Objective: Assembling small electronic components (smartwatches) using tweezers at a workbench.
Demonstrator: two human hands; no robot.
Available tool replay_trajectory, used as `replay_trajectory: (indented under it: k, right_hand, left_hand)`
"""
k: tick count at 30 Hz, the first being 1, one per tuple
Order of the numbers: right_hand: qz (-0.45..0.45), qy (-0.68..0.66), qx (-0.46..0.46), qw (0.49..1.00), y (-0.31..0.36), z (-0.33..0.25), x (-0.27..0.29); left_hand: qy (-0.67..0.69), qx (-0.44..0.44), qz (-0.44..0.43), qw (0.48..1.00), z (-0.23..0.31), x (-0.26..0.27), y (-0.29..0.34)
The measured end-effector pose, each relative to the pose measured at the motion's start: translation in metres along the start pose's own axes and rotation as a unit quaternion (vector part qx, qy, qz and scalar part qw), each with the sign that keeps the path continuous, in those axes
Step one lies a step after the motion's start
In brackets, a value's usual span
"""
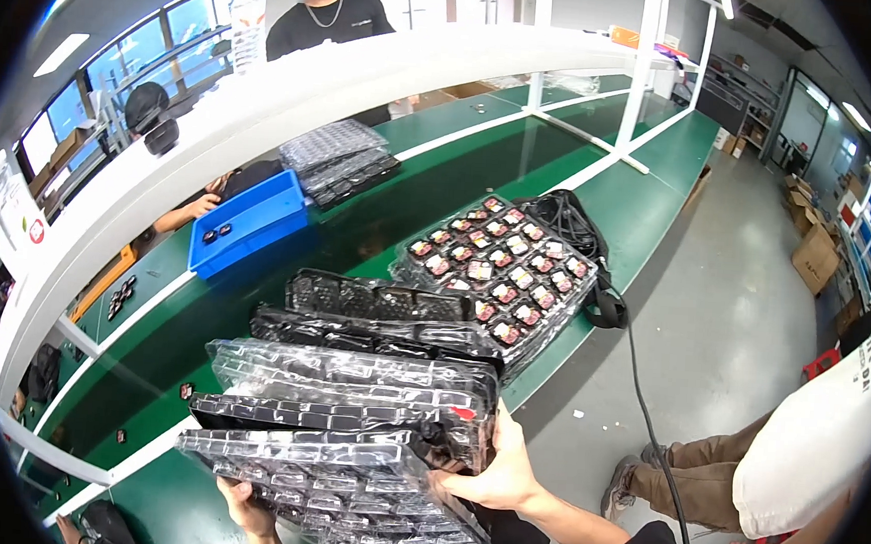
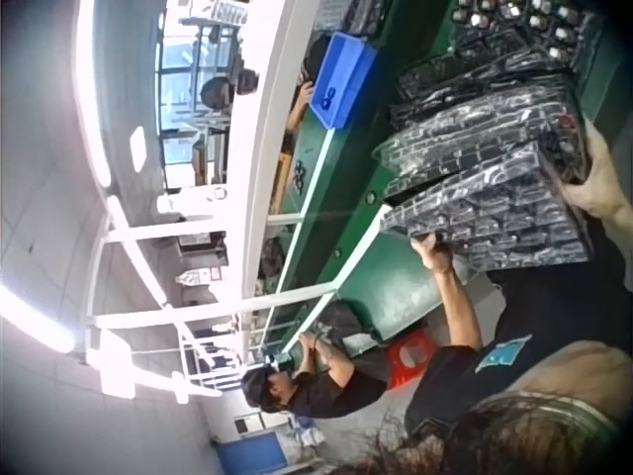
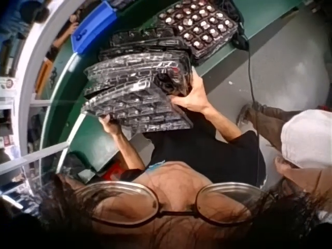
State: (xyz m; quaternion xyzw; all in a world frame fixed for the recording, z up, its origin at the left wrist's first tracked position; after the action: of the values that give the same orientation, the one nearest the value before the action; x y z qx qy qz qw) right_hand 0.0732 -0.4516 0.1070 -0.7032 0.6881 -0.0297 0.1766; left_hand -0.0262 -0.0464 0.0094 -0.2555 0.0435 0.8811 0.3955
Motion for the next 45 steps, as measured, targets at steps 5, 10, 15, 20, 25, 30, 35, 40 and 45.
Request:
replay_trajectory:
  k: [5,10,15,20,25,30,35,40,45]
  right_hand:
    - [0.012,0.081,0.009,0.997,-0.015,-0.004,0.006]
    - [0.049,0.016,-0.002,0.999,-0.037,-0.024,0.021]
    - [0.105,-0.044,0.078,0.990,-0.072,-0.044,0.065]
    - [0.209,-0.089,0.095,0.969,-0.122,-0.074,0.113]
    - [0.427,-0.205,0.161,0.866,-0.160,-0.070,0.198]
    - [0.529,-0.287,0.223,0.767,-0.210,-0.038,0.260]
    - [0.629,-0.319,0.185,0.685,-0.289,-0.014,0.332]
    - [0.717,-0.214,0.017,0.663,-0.349,0.001,0.377]
    - [0.756,-0.086,-0.072,0.645,-0.359,0.055,0.448]
  left_hand:
    - [0.092,-0.024,-0.035,0.995,0.020,-0.036,-0.006]
    - [0.144,0.038,-0.075,0.986,0.033,-0.030,-0.027]
    - [0.445,0.152,-0.288,0.834,0.023,-0.027,-0.028]
    - [0.145,0.102,0.084,0.981,-0.024,0.130,-0.051]
    - [0.114,0.188,0.126,0.967,-0.016,0.054,-0.025]
    - [0.042,0.222,0.095,0.969,-0.008,0.009,-0.019]
    - [0.010,0.224,0.122,0.967,-0.021,0.030,-0.024]
    - [-0.017,0.222,0.154,0.963,-0.016,0.027,-0.015]
    - [-0.010,0.192,0.235,0.953,-0.004,0.037,0.005]
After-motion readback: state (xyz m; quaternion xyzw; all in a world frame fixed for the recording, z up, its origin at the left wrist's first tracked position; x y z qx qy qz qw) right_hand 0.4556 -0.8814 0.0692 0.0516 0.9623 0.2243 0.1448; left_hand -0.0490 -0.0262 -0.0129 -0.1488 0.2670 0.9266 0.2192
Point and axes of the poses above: each hand's wrist, its own y-axis away from the middle knuckle, its own x-axis out of the back of the hand, z = x × y, the point moved 6 cm from there along -y, towards the middle knuckle, and after that the axes turned 9 degrees about z, right-handed, at the moved point
